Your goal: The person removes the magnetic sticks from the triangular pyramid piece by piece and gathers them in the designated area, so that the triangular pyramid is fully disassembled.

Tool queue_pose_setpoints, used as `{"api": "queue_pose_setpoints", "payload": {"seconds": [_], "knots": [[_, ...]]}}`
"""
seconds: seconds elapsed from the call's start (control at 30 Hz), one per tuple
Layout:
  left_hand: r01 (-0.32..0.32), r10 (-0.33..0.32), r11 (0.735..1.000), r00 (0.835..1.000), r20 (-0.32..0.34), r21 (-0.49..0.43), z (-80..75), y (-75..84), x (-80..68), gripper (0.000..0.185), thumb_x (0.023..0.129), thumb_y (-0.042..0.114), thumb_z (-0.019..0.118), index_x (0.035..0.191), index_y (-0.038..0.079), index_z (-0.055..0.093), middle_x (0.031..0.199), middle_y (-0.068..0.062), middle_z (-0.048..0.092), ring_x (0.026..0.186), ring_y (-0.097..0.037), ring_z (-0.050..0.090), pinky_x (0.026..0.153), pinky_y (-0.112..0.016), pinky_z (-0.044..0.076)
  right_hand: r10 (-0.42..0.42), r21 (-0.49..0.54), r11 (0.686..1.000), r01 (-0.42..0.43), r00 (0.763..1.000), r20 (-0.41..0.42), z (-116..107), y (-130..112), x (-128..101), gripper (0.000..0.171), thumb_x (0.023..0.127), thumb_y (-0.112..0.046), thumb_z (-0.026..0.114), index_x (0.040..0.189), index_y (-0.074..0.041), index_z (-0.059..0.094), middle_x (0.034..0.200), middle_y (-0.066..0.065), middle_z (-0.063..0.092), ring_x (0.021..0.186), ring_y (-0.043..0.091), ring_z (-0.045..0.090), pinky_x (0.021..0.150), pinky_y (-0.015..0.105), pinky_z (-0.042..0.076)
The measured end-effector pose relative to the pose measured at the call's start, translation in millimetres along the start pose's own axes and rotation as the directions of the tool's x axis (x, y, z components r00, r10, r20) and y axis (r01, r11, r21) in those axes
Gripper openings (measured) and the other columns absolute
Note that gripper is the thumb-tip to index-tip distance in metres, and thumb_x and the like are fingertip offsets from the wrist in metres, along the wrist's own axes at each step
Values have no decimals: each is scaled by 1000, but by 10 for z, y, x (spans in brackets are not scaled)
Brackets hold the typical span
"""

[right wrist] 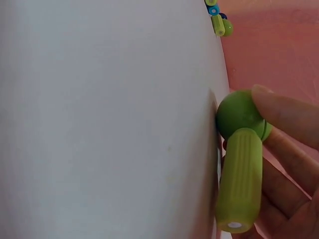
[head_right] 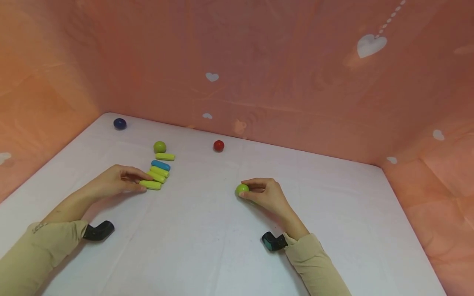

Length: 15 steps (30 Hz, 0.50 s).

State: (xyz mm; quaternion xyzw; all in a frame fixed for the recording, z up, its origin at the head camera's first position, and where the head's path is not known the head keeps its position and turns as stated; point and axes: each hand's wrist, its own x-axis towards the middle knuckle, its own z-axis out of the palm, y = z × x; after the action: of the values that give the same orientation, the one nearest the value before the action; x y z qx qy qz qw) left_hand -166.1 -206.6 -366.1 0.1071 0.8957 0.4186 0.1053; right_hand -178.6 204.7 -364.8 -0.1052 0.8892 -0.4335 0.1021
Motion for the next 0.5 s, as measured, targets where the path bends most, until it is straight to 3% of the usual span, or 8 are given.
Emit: {"api": "queue_pose_setpoints", "payload": {"seconds": [0.27,0.5], "knots": [[15,-15,1000,999,-28,-19,-24,59,-25,35,82,21,76,112,4,70,112,-14,67,89,-14,57,74,-22,47,-7,-11,1000,7,1000,9,1,0,-6,38,82,-29,76,117,-16,70,112,5,70,107,24,62,92,42,49],[59,-60,998,995,-74,-18,-33,146,-44,35,85,26,73,111,4,70,104,-11,68,89,-18,57,70,-24,49,-96,-24,995,97,994,60,-9,20,-16,40,85,-23,73,123,-11,66,122,8,66,113,26,59,97,45,48]]}}
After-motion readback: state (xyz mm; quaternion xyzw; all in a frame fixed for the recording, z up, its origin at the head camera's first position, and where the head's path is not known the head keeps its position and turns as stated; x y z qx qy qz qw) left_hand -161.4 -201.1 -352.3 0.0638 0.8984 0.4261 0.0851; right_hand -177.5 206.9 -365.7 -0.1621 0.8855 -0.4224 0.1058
